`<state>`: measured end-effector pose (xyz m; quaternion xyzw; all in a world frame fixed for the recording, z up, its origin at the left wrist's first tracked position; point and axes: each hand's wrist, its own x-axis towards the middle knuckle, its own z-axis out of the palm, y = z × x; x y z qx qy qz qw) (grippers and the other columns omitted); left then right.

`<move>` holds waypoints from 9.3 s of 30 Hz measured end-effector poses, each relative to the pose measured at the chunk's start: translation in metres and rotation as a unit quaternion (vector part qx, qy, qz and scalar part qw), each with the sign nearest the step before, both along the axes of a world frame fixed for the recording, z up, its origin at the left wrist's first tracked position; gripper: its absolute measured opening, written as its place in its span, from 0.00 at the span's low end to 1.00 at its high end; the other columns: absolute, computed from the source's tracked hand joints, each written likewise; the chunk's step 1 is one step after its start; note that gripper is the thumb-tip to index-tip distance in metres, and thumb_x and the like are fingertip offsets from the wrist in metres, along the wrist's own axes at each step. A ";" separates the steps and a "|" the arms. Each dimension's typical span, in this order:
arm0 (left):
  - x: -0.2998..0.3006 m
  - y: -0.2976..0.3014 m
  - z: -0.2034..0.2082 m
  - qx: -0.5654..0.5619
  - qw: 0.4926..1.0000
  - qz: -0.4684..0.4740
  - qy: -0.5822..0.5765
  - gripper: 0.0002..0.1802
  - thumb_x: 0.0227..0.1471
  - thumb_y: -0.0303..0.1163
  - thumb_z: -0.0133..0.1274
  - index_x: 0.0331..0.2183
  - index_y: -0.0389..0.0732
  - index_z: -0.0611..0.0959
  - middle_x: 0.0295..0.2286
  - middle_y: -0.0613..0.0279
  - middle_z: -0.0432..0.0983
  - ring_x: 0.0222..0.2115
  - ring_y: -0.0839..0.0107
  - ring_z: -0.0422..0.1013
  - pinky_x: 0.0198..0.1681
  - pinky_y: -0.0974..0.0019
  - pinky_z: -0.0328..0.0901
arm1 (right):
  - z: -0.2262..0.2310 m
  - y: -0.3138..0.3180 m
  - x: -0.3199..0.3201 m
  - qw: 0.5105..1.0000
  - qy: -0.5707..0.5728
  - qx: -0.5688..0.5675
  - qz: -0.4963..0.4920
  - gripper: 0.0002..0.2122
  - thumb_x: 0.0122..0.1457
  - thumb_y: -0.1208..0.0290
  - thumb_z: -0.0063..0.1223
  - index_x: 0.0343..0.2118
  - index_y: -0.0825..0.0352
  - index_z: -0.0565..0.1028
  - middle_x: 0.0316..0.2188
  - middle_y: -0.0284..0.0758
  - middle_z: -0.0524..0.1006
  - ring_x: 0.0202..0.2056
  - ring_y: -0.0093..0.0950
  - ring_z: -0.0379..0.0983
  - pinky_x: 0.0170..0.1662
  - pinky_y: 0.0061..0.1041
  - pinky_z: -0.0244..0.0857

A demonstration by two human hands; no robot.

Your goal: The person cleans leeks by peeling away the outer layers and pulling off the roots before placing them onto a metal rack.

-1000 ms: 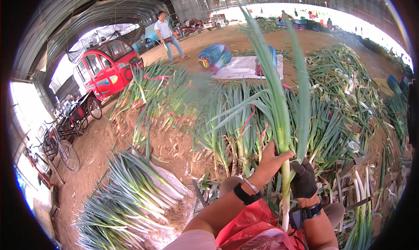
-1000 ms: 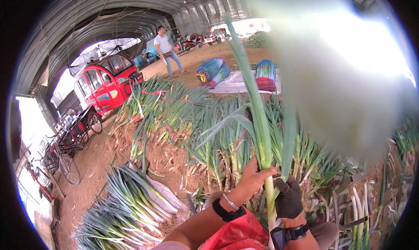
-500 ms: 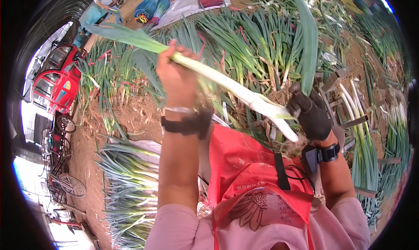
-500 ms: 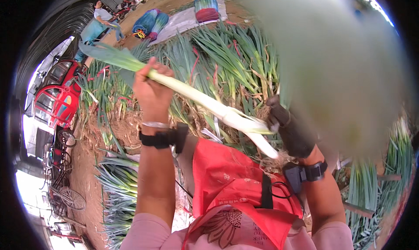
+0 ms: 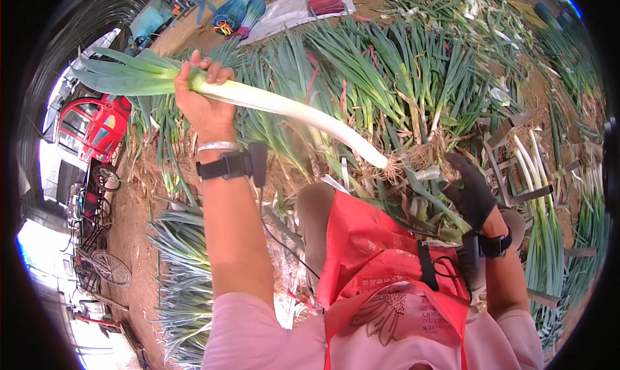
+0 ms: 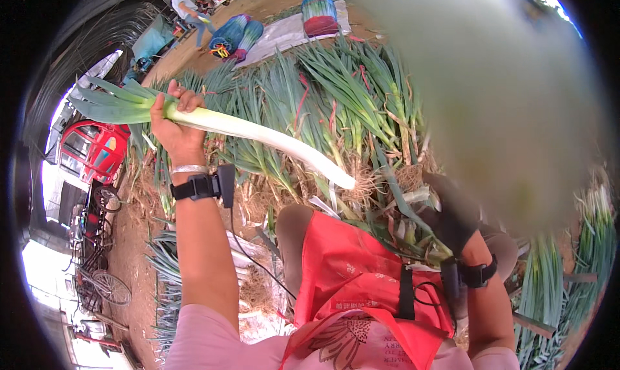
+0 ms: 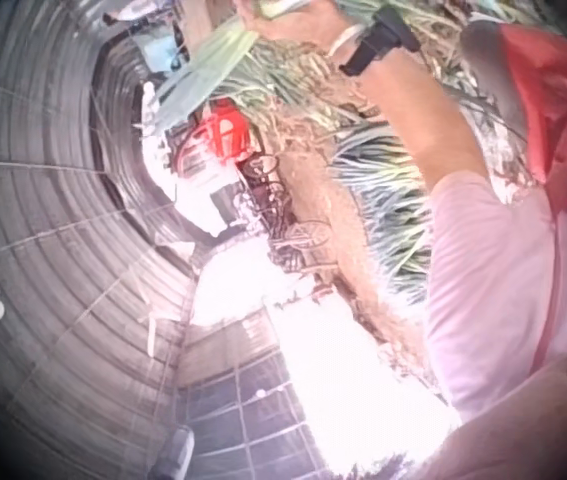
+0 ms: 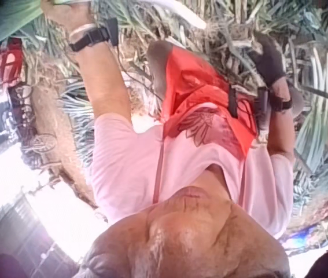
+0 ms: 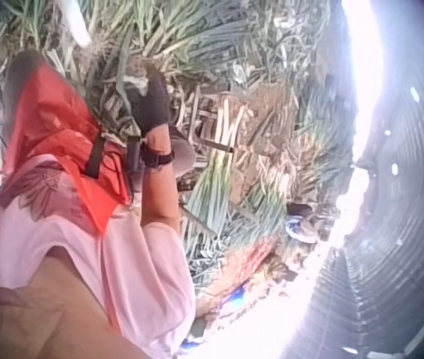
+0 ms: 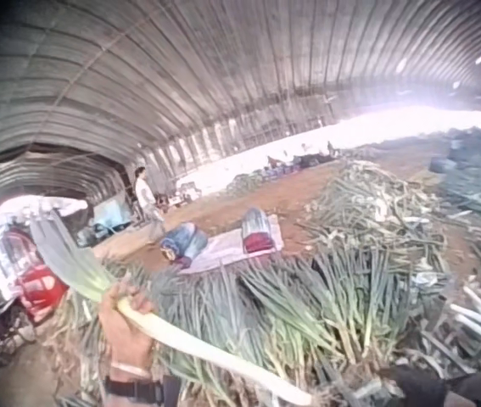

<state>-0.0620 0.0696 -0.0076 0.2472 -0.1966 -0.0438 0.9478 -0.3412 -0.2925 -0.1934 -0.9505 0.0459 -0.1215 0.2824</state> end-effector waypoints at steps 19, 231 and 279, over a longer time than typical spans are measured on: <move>-0.057 -0.059 -0.011 0.223 0.971 -0.051 -0.075 0.48 0.53 0.70 0.31 0.55 0.36 0.67 0.31 0.68 0.67 0.33 0.73 0.65 0.46 0.62 0.64 | 0.102 0.045 0.043 0.966 -0.058 0.179 0.177 0.20 0.50 0.66 0.62 0.45 0.68 0.73 0.37 0.43 0.75 0.39 0.34 0.73 0.43 0.30 0.66; -0.125 0.011 -0.217 0.593 0.789 0.055 0.151 0.09 0.55 0.29 0.51 0.39 0.40 0.78 0.31 0.69 0.73 0.26 0.81 0.67 0.25 0.73 0.65 | 0.084 -0.056 0.029 0.688 -0.210 0.655 0.233 0.17 0.59 0.66 0.50 0.47 0.71 0.67 0.44 0.40 0.70 0.47 0.34 0.66 0.57 0.38 0.55; -0.159 -0.002 -0.194 0.678 0.656 0.289 -0.161 0.17 0.47 0.20 0.52 0.43 0.39 0.79 0.29 0.60 0.75 0.29 0.71 0.70 0.26 0.71 0.66 | 0.026 -0.064 -0.023 0.716 -0.216 0.650 0.131 0.31 0.46 0.78 0.62 0.54 0.70 0.60 0.44 0.38 0.70 0.52 0.36 0.65 0.64 0.38 0.48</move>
